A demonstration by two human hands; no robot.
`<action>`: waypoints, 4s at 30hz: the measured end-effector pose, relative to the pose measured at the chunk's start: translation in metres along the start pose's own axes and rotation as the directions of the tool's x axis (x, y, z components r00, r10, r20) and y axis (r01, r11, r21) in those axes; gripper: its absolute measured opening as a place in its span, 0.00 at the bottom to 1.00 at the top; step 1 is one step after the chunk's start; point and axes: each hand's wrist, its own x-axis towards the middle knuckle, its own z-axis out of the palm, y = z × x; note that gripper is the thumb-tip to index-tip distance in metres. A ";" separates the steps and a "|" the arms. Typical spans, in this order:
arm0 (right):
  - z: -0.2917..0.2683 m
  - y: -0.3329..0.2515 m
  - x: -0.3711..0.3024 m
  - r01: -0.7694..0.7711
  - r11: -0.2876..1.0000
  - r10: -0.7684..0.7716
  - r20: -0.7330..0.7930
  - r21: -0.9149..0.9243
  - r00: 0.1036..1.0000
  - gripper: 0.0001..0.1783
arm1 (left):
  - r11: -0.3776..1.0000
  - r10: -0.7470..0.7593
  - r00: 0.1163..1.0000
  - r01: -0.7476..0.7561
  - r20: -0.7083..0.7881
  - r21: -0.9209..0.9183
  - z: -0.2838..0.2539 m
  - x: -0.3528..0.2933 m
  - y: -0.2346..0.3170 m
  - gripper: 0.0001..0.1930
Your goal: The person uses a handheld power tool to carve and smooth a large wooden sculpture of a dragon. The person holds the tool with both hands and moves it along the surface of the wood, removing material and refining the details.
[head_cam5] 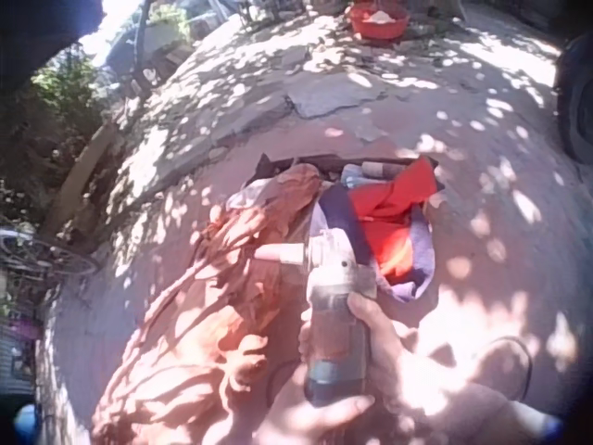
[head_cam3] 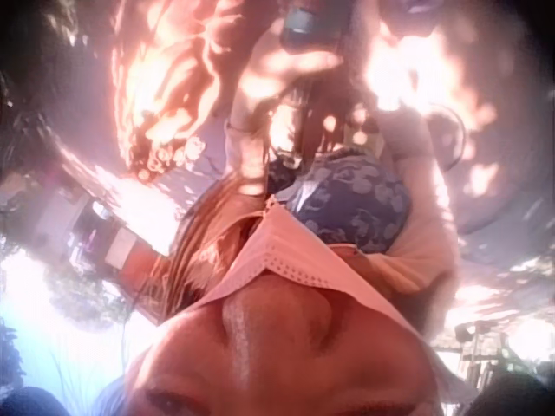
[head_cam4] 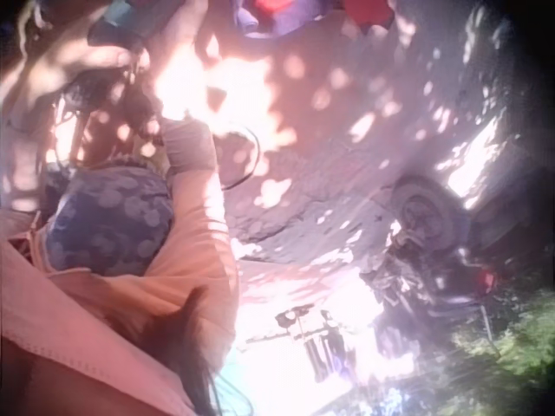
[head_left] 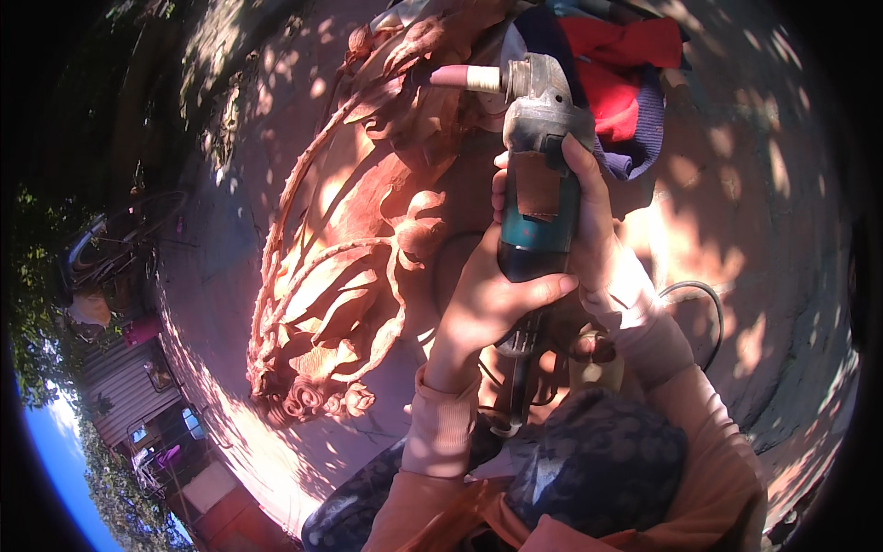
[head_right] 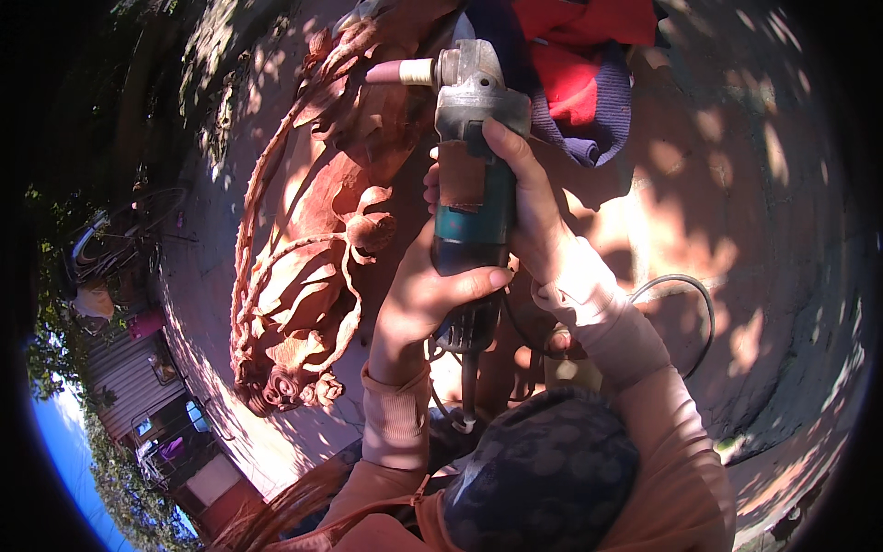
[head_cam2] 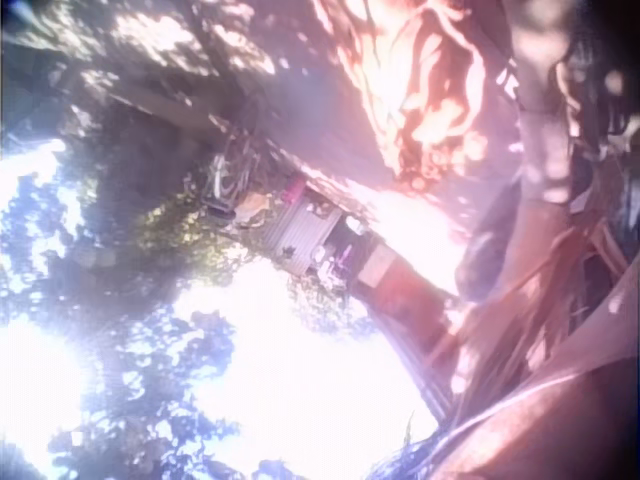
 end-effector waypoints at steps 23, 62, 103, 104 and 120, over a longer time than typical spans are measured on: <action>0.005 0.003 -0.012 -0.083 0.996 0.082 -0.034 -0.037 0.996 0.37 | 0.991 0.116 0.993 -0.118 -0.030 -0.064 0.008 -0.013 -0.015 0.39; 0.004 0.015 -0.003 0.022 1.000 -0.022 0.041 0.001 0.999 0.37 | 0.997 0.018 0.999 -0.015 -0.047 0.071 -0.017 -0.019 -0.008 0.37; 0.003 -0.019 -0.003 -0.155 0.987 0.155 -0.017 -0.046 0.988 0.41 | 0.988 0.113 0.989 -0.121 -0.091 -0.093 0.025 -0.002 -0.005 0.33; 0.001 -0.017 -0.002 -0.165 0.984 0.163 -0.026 -0.067 0.986 0.41 | 0.984 0.135 0.986 -0.144 -0.095 -0.101 0.024 -0.002 -0.008 0.32; -0.009 -0.019 0.000 -0.222 0.975 0.223 0.044 -0.016 0.974 0.43 | 0.996 0.078 0.984 -0.085 -0.160 -0.037 0.036 -0.004 -0.005 0.31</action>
